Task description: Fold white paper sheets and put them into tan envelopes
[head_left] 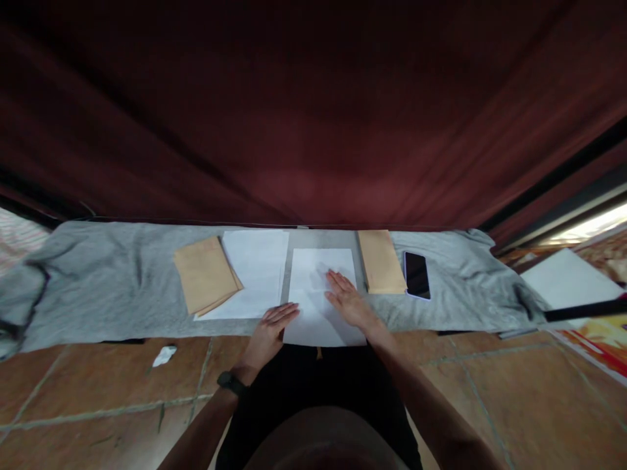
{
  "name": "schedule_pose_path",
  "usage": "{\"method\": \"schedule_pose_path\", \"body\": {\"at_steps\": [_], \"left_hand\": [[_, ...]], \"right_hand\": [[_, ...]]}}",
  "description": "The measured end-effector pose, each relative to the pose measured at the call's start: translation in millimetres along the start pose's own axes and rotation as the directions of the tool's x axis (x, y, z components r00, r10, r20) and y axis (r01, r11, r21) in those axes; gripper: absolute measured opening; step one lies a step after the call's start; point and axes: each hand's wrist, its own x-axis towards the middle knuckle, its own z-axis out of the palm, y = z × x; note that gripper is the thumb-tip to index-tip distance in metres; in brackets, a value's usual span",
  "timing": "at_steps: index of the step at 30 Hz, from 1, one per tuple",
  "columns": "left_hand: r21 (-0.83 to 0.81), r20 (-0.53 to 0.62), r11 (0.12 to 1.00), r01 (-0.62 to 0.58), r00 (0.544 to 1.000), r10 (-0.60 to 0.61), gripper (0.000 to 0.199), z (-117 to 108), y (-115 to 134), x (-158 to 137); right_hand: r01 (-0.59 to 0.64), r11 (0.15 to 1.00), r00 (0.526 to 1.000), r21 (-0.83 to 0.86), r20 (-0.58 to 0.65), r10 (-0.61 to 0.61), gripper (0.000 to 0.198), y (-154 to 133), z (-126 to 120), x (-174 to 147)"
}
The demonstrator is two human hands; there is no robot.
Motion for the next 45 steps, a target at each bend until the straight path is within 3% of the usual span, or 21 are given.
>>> {"method": "schedule_pose_path", "body": {"at_steps": [4, 8, 13, 17, 21, 26, 29, 32, 36, 39, 45], "left_hand": [[0.050, 0.022, 0.999, 0.012, 1.000, -0.014, 0.064, 3.2, 0.9, -3.3], [0.071, 0.031, 0.997, 0.013, 0.999, -0.015, 0.068, 3.5, 2.8, -4.4], [0.074, 0.031, 0.997, 0.012, 0.999, -0.014, 0.071, 1.8, 3.5, -3.9], [0.063, 0.025, 0.998, 0.022, 0.999, -0.024, 0.066, 2.1, 3.4, -3.6], [0.035, 0.018, 0.999, 0.022, 1.000, -0.023, 0.066, 0.2, 5.0, -1.2], [-0.016, 0.021, 1.000, 0.018, 1.000, -0.017, 0.070, -3.4, 2.8, 2.3], [-0.069, -0.009, 0.997, 0.028, 1.000, -0.029, 0.056, -2.6, -2.8, 3.3], [-0.134, -0.076, 0.989, 0.058, 0.995, -0.069, 0.029, -0.5, -6.1, 4.1], [-0.212, -0.104, 0.967, 0.144, 0.980, -0.169, 0.022, -0.8, -1.7, 6.4], [-0.230, -0.106, 0.936, 0.267, 0.949, -0.297, 0.026, -2.1, 4.2, 10.9], [-0.299, -0.164, 0.839, 0.454, 0.842, -0.514, 0.035, 1.0, 13.8, 27.6]], "right_hand": [[-0.038, 0.977, 0.999, -0.211, -0.032, 0.032, 0.056, 3.7, 34.9, 29.8], [-0.101, 0.945, 0.991, -0.312, -0.116, 0.067, 0.057, 28.0, 37.1, 48.3], [-0.261, 0.909, 0.953, -0.325, -0.237, 0.188, 0.062, 46.7, 32.4, 69.7], [-0.329, 0.916, 0.919, -0.229, -0.300, 0.255, 0.060, 45.0, 32.8, 77.5], [-0.257, 0.966, 0.927, -0.034, -0.291, 0.236, 0.053, 41.0, 30.2, 55.2], [-0.018, 0.965, 0.975, 0.262, -0.208, 0.075, 0.054, 47.8, 16.1, -28.6], [0.007, 0.966, 0.988, 0.257, -0.152, 0.033, 0.058, 51.4, 0.8, -78.2], [0.055, 0.975, 0.996, 0.214, -0.087, -0.037, 0.060, 48.4, -12.9, -105.4], [0.070, 0.977, 0.996, 0.201, -0.070, -0.057, 0.041, 38.5, -19.3, -108.9], [-0.035, 0.976, 0.992, 0.215, -0.112, 0.060, 0.028, 31.4, -15.7, -98.9], [-0.286, 0.926, 0.919, 0.248, -0.204, 0.338, 0.044, 23.5, -7.3, -71.4]]}}
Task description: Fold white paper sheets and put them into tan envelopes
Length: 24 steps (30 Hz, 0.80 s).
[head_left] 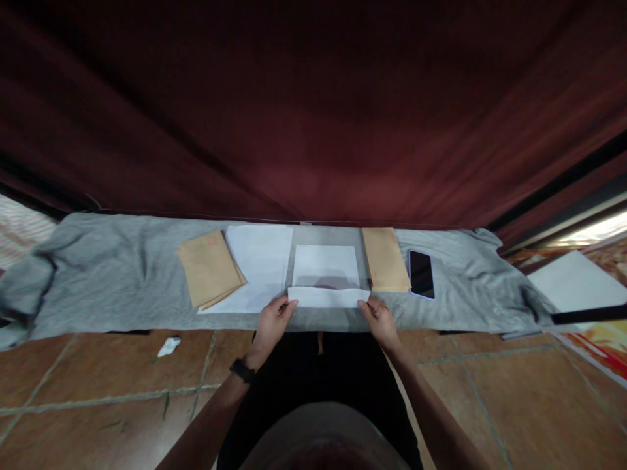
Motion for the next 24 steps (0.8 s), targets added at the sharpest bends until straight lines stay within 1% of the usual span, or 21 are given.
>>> {"method": "schedule_pose_path", "body": {"at_steps": [4, 8, 10, 12, 14, 16, 18, 20, 24], "left_hand": [[0.003, -0.022, 0.997, 0.075, 0.997, -0.075, 0.038, 1.7, 9.9, 5.7], [-0.041, -0.014, 0.998, 0.057, 0.998, -0.058, 0.036, -2.5, 12.7, 7.5], [-0.045, 0.025, 0.998, 0.052, 0.998, -0.051, 0.036, -4.8, 9.5, 5.5], [-0.057, 0.085, 0.997, 0.051, 0.995, -0.046, 0.035, -6.9, 4.2, 1.4], [-0.121, 0.160, 0.992, 0.034, 0.987, -0.014, 0.031, -9.0, -1.4, -4.0], [-0.205, 0.216, 0.979, 0.006, 0.976, 0.039, 0.026, -11.2, -5.6, -9.1], [-0.235, 0.242, 0.972, -0.003, 0.968, 0.061, 0.026, -12.9, -7.6, -12.4], [-0.190, 0.232, 0.982, 0.020, 0.972, 0.025, 0.028, -12.8, -7.7, -12.9], [-0.090, 0.116, 0.992, 0.094, 0.990, -0.083, 0.035, -6.3, -5.0, -5.9]], "right_hand": [[-0.050, 0.999, 0.998, 0.020, -0.030, 0.050, 0.049, -5.7, 2.6, 10.0], [-0.031, 0.998, 0.998, 0.049, -0.050, 0.033, 0.047, -4.5, 0.8, 7.9], [-0.005, 0.998, 1.000, 0.066, -0.022, 0.007, 0.041, -1.2, -0.9, 3.4], [0.039, 0.996, 0.998, 0.078, 0.040, -0.043, 0.034, 2.8, -3.0, -1.5], [0.109, 0.991, 0.986, 0.084, 0.114, -0.118, 0.028, 6.7, -5.0, -5.7], [0.152, 0.986, 0.976, 0.073, 0.147, -0.161, 0.025, 9.6, -6.4, -8.4], [0.134, 0.990, 0.983, 0.044, 0.123, -0.138, 0.027, 10.9, -6.6, -9.3], [0.079, 0.996, 0.993, 0.032, 0.084, -0.081, 0.028, 10.0, -5.5, -7.9], [-0.041, 0.996, 0.997, 0.084, 0.071, 0.035, 0.033, 1.6, 0.2, 1.7]]}}
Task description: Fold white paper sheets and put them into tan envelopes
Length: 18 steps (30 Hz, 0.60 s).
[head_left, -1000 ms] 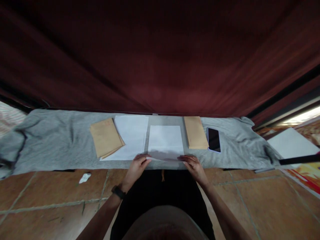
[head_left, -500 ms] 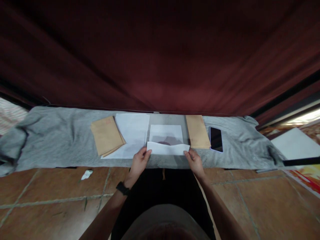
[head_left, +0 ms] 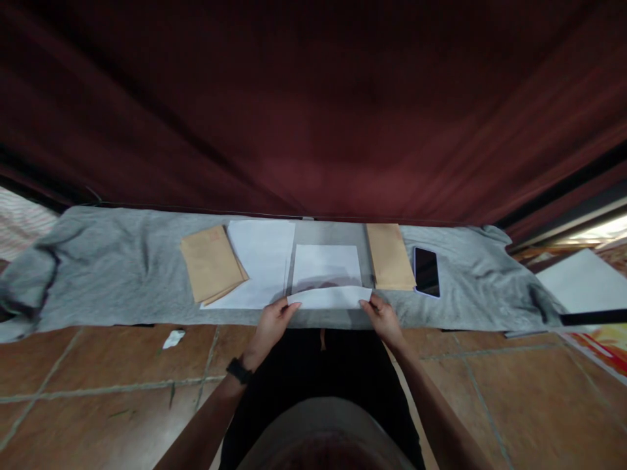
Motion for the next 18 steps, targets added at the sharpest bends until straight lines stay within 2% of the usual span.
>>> {"method": "schedule_pose_path", "body": {"at_steps": [4, 10, 15, 18], "left_hand": [[0.043, -0.115, 0.999, 0.013, 0.993, -0.008, 0.038, 7.4, 6.4, 12.8], [0.192, -0.195, 0.979, 0.074, 0.980, -0.036, 0.040, 11.1, 18.1, 34.7], [0.434, -0.192, 0.876, 0.211, 0.972, -0.139, 0.031, 12.0, 27.2, 51.4], [0.542, -0.187, 0.802, 0.250, 0.967, -0.174, 0.032, 13.9, 32.7, 57.4]], "right_hand": [[-0.128, 0.982, 0.990, -0.140, -0.071, 0.119, 0.036, -11.0, 8.3, 13.8], [-0.232, 0.895, 0.970, -0.381, -0.163, 0.182, 0.034, -22.0, 18.4, 32.1], [-0.257, 0.824, 0.965, -0.505, -0.186, 0.187, 0.031, -27.7, 22.9, 42.7], [-0.259, 0.778, 0.965, -0.572, -0.183, 0.187, 0.031, -32.3, 25.3, 47.5]]}}
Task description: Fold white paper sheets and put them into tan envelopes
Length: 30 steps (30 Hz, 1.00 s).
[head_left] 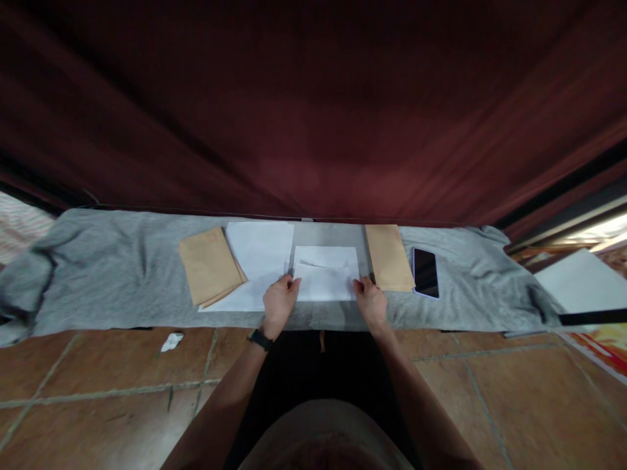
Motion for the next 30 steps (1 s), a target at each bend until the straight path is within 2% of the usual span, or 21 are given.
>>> {"method": "schedule_pose_path", "body": {"at_steps": [7, 17, 30], "left_hand": [[0.138, 0.023, 0.990, 0.013, 1.000, -0.016, 0.034, -2.3, 12.4, 10.7], [0.208, 0.030, 0.977, -0.054, 0.998, 0.049, 0.040, -4.3, 23.3, 23.3], [0.260, 0.007, 0.964, -0.063, 0.998, 0.063, 0.039, -1.1, 32.3, 51.2]], "right_hand": [[-0.007, 0.993, 1.000, -0.121, 0.024, 0.010, 0.033, -14.2, -2.0, 14.5], [-0.023, 0.993, 1.000, -0.120, -0.011, 0.021, 0.030, -30.0, -3.5, 29.5], [-0.041, 0.987, 0.999, -0.156, 0.008, 0.042, 0.037, -41.2, 1.0, 61.1]]}}
